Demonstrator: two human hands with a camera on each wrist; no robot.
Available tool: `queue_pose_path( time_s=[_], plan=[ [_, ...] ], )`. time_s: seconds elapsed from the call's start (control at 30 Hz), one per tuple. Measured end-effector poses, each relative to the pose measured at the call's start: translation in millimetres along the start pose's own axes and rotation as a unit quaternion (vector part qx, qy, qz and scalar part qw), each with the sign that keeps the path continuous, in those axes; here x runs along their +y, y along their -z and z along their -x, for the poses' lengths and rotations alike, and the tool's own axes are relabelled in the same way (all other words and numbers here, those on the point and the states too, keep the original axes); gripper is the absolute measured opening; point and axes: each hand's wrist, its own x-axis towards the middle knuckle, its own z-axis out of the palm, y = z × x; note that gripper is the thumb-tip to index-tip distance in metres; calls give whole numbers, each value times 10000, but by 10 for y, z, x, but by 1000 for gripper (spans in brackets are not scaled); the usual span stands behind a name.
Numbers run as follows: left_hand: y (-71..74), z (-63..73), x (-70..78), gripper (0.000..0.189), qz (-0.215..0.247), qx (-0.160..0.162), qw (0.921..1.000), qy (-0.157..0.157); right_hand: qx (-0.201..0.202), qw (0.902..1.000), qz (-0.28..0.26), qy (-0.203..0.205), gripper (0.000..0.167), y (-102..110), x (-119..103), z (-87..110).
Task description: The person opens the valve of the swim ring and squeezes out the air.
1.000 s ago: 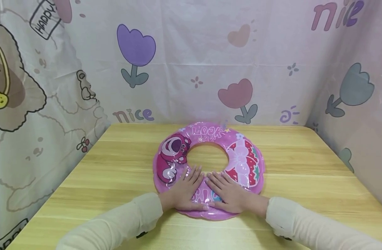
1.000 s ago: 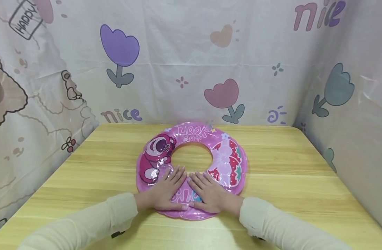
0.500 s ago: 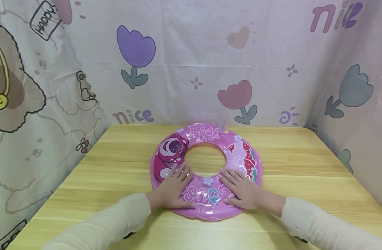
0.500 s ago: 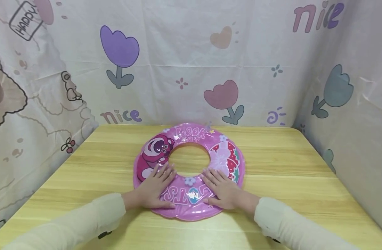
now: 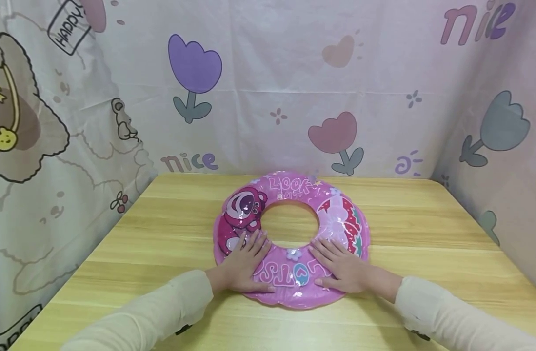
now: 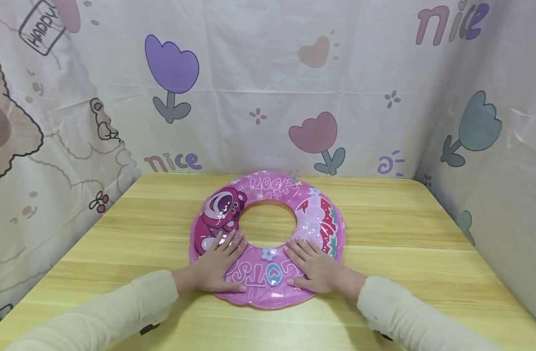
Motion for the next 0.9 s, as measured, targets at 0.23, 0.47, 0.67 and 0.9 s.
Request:
queue_pose_path(
  time_s=[0.23, 0.47, 0.67, 0.9],
  plan=[
    [23, -17, -7, 108, -57, -123, 9999, 3, -89, 9999, -44, -43, 71, -17, 26, -9],
    [80, -22, -14, 107, -4, -350, 9994, 12, -81, 9997, -245, -56, 71, 5, 36, -12],
    [152, -25, -58, 107, 219, -497, 9985, -86, 67, 9982, -593, -66, 67, 40, 67, -31],
    [137, -40, -112, 109, 324, -268, 9989, -208, 408, 9991, -107, -6, 60, 48, 116, -64]
  ],
)
